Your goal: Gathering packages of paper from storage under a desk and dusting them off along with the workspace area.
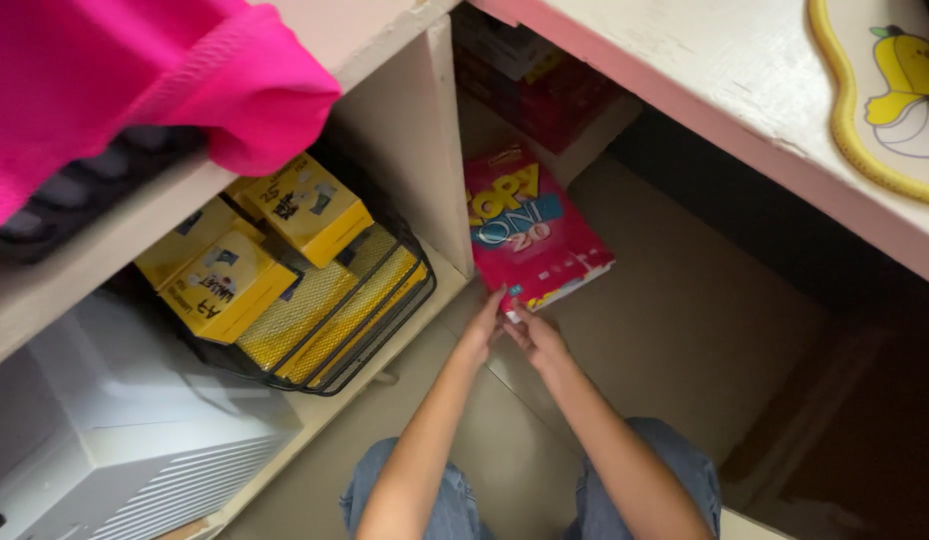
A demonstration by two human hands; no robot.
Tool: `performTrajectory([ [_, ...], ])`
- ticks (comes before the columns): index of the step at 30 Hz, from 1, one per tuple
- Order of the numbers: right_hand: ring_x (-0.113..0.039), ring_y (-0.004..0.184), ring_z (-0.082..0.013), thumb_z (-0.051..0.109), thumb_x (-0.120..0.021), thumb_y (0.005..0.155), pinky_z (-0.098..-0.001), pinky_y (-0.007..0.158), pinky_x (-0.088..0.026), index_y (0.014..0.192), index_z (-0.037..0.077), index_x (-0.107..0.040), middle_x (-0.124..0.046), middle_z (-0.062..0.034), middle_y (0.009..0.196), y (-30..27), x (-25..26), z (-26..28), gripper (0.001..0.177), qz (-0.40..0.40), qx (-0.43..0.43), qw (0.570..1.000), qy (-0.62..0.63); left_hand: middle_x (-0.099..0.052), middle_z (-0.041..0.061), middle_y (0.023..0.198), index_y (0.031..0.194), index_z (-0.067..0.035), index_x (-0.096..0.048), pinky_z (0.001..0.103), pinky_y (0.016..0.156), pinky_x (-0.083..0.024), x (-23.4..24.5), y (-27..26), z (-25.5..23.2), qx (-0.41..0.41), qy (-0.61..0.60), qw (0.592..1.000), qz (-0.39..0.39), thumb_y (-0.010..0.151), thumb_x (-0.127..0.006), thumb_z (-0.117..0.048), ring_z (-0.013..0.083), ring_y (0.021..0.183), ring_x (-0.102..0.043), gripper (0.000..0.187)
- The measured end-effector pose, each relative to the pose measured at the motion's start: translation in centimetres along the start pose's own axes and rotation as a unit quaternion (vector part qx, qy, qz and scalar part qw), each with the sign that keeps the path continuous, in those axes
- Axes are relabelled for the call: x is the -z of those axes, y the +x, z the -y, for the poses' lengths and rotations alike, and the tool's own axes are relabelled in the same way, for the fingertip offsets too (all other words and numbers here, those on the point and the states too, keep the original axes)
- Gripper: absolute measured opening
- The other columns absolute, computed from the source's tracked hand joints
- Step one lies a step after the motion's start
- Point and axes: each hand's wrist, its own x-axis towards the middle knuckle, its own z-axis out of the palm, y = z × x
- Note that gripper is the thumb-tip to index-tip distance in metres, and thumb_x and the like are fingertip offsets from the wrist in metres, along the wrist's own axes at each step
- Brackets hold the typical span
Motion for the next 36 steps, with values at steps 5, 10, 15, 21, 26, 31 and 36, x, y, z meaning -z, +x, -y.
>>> performTrajectory([
  [5,-0.07,0.098,-0.0182,0.025,-0.076,0.091,-0.0353,0.088,-0.06,0.12,0.014,-0.067,-0.073,-0.002,0.109,-4.2,-2.2,0.6,0.032,0.029,-0.032,0.998,-0.052,-0.073,0.006,0.113,0.132,-0.012,-0.062,0.037,0.084,-0.053,-0.1,0.3,0.4,-0.021,0.005,1.0,-0.016,0.089,-0.069,-0.047,0.0201,0.096,-0.068,0.056],
  [10,-0.064,0.1,-0.014,0.047,-0.077,0.089,-0.0351,0.084,-0.05,0.124,0.02,-0.063,-0.065,0.0055,0.109,-7.6,-3.9,1.5,0.046,0.002,-0.015,0.986,-0.167,-0.076,0.01,0.11,0.123,-0.005,-0.07,0.037,0.082,-0.055,0.2,1.4,1.9,-0.09,0.056,0.993,-0.05,0.089,-0.075,-0.04,0.0205,0.095,-0.072,0.049],
  [15,-0.054,0.118,-0.0184,0.065,-0.069,0.082,-0.0404,0.097,-0.049,0.134,0.026,-0.055,-0.059,0.0081,0.123,-9.7,-5.1,3.2,0.066,-0.064,-0.028,0.977,-0.204,-0.076,0.009,0.11,0.125,-0.005,-0.069,0.036,0.081,-0.057,-0.2,1.1,1.5,-0.09,-0.007,0.995,-0.034,0.088,-0.075,-0.039,0.0201,0.094,-0.072,0.051],
  [21,-0.06,0.122,-0.0257,0.066,-0.074,0.085,-0.0434,0.104,-0.052,0.14,0.012,-0.055,-0.059,-0.0111,0.13,-6.3,0.0,4.9,0.079,-0.002,0.02,1.0,-0.011,-0.075,0.005,0.112,0.13,-0.014,-0.065,0.033,0.076,-0.059,0.7,2.6,3.1,-0.057,0.03,0.997,-0.039,0.089,-0.07,-0.045,0.0166,0.094,-0.073,0.051],
  [26,-0.061,0.122,-0.0244,0.058,-0.072,0.084,-0.0446,0.104,-0.049,0.139,0.017,-0.053,-0.062,-0.0051,0.131,-7.3,-0.5,6.1,0.072,-0.003,0.037,0.998,0.056,-0.075,0.006,0.111,0.132,-0.014,-0.065,0.034,0.074,-0.058,0.4,1.6,2.8,-0.048,0.074,0.995,-0.052,0.092,-0.068,-0.047,0.018,0.093,-0.072,0.052],
  [31,-0.061,0.126,-0.0269,0.044,-0.071,0.09,-0.048,0.109,-0.049,0.136,0.013,-0.055,-0.062,-0.0078,0.137,-5.5,0.2,3.5,0.057,0.027,0.099,0.984,0.146,-0.076,0.006,0.112,0.132,-0.012,-0.063,0.036,0.079,-0.062,1.1,0.1,2.7,-0.046,0.025,0.998,-0.035,0.094,-0.067,-0.045,0.0183,0.096,-0.075,0.05],
  [36,-0.062,0.124,-0.0252,0.025,-0.066,0.098,-0.0433,0.11,-0.049,0.129,0.008,-0.062,-0.067,-0.0103,0.134,-6.0,-0.5,1.1,0.036,0.072,0.12,0.964,0.225,-0.073,0.003,0.115,0.129,-0.019,-0.06,0.038,0.088,-0.057,1.7,-1.0,2.7,-0.014,-0.029,0.999,-0.035,0.092,-0.068,-0.044,0.0172,0.102,-0.071,0.045],
])
